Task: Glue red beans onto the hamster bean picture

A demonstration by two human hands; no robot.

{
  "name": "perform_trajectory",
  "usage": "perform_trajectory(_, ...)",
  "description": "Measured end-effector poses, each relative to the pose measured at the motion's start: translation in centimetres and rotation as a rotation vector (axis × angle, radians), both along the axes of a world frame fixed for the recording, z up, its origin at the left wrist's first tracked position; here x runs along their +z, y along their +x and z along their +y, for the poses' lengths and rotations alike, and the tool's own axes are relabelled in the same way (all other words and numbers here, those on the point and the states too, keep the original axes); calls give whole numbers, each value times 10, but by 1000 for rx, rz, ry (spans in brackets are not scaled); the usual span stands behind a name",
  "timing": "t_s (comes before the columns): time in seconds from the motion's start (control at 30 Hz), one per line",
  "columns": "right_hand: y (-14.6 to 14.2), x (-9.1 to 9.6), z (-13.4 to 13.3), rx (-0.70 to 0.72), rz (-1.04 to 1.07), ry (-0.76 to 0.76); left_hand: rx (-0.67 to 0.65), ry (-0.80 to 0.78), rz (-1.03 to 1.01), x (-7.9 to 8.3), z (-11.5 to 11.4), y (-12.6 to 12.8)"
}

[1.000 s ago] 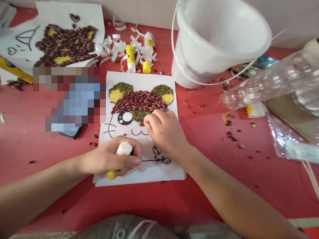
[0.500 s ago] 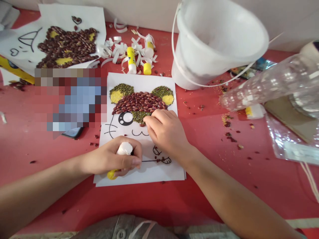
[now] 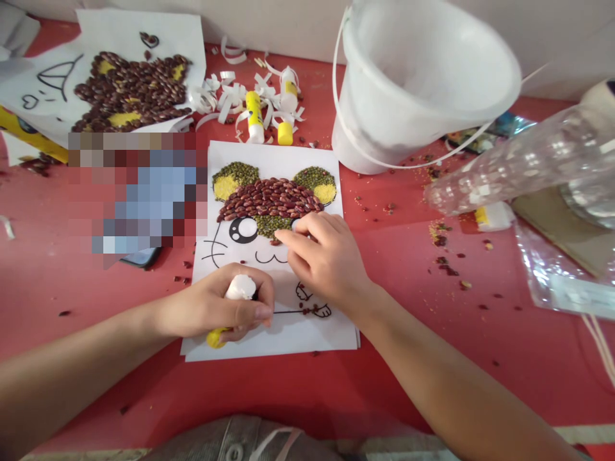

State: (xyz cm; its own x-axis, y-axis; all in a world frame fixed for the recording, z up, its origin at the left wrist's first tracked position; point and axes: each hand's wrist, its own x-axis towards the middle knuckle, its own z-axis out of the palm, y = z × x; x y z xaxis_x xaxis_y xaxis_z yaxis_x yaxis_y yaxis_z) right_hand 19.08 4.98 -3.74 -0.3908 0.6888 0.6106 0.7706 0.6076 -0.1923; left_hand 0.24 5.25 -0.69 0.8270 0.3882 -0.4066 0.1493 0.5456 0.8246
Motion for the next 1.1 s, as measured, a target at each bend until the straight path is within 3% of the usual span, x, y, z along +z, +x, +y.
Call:
perform_trajectory(0.2, 2, -2, -2, 24, -13, 6, 19, -28, -8, -1, 1, 0)
perform_trajectory(0.33, 2, -2, -3, 11, -5, -34, 62, -142, -54, -3, 0, 0)
perform_trajectory(0.5, 4, 3, -2, -46, 259, -69, 249, -462, -253, -4, 3, -2)
perform_trajectory(0.6, 5, 3, -2, -95, 373, -93, 413, -571, -367, -5, 7, -2)
perform_trajectory(0.77, 2, 7, -5, -89, 420, -167, 573, -602, -411, -7, 7, -1)
perform_trajectory(0.93, 1, 14, -11, 33, 420, -233, 561, -587, -440, -9, 6, 1)
perform_trajectory(1.1, -1, 16, -13, 120, 370, -141, 562, -598, -459, -8, 7, 2)
